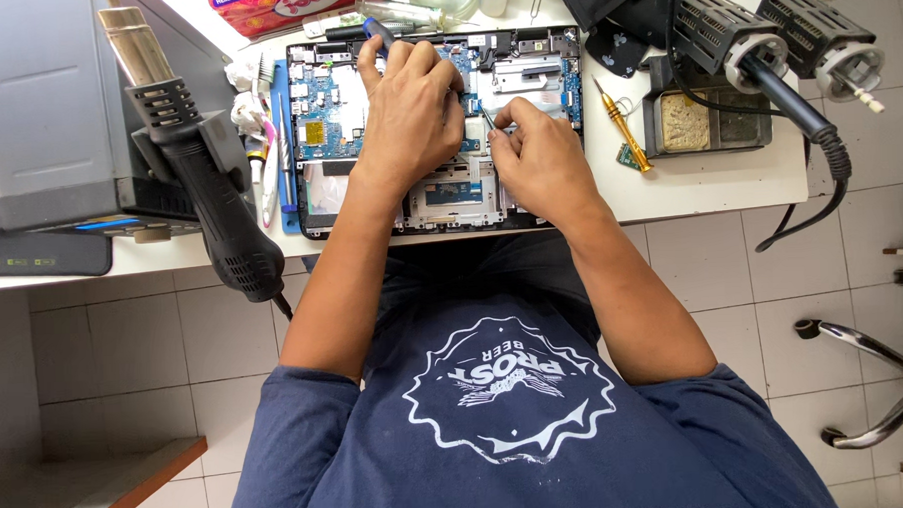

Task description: The person uses a blue-handled screwdriver and a metal probe to work on a disassembled laptop motherboard. They repeatedly probe and adjust small components on the circuit board while seated at a workbench.

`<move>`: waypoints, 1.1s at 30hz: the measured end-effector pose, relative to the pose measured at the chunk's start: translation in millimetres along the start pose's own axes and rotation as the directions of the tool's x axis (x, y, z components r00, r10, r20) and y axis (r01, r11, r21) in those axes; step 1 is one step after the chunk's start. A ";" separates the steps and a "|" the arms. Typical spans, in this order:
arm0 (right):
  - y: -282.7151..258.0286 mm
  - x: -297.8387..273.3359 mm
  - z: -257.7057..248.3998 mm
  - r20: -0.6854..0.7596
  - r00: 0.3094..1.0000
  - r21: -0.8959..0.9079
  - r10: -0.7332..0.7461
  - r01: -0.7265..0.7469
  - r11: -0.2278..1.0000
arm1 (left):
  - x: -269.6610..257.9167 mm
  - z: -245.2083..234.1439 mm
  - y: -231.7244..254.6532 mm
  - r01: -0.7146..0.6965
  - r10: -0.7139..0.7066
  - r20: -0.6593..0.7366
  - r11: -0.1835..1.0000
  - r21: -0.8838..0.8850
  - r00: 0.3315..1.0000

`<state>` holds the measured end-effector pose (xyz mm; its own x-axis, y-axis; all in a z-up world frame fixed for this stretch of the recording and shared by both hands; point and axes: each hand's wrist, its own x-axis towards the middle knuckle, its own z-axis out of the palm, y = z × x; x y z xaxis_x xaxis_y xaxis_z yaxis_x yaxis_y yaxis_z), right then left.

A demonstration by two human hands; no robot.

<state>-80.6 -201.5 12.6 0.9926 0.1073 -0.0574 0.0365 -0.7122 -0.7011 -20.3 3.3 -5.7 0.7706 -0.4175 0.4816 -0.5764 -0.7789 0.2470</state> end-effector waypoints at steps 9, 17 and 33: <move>2.4 -0.4 0.4 -0.004 1.000 -0.008 -0.021 0.021 1.000 | -0.3 0.3 -0.6 -0.001 0.001 0.008 1.000 -0.011 1.000; -1.9 1.0 -0.8 0.015 0.999 -0.019 -0.035 0.035 0.999 | -0.7 -2.9 -1.7 -0.003 0.004 0.020 0.999 -0.032 1.000; 0.8 -4.2 5.2 -0.048 0.999 -0.019 -0.020 0.019 1.000 | 0.0 -2.0 -3.3 -0.016 0.017 0.008 1.000 -0.024 1.000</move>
<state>-85.3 -198.9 8.5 0.9961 0.0880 -0.0091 0.0576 -0.7232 -0.6882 -18.9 6.7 -4.8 0.7631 -0.4342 0.4787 -0.5954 -0.7603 0.2595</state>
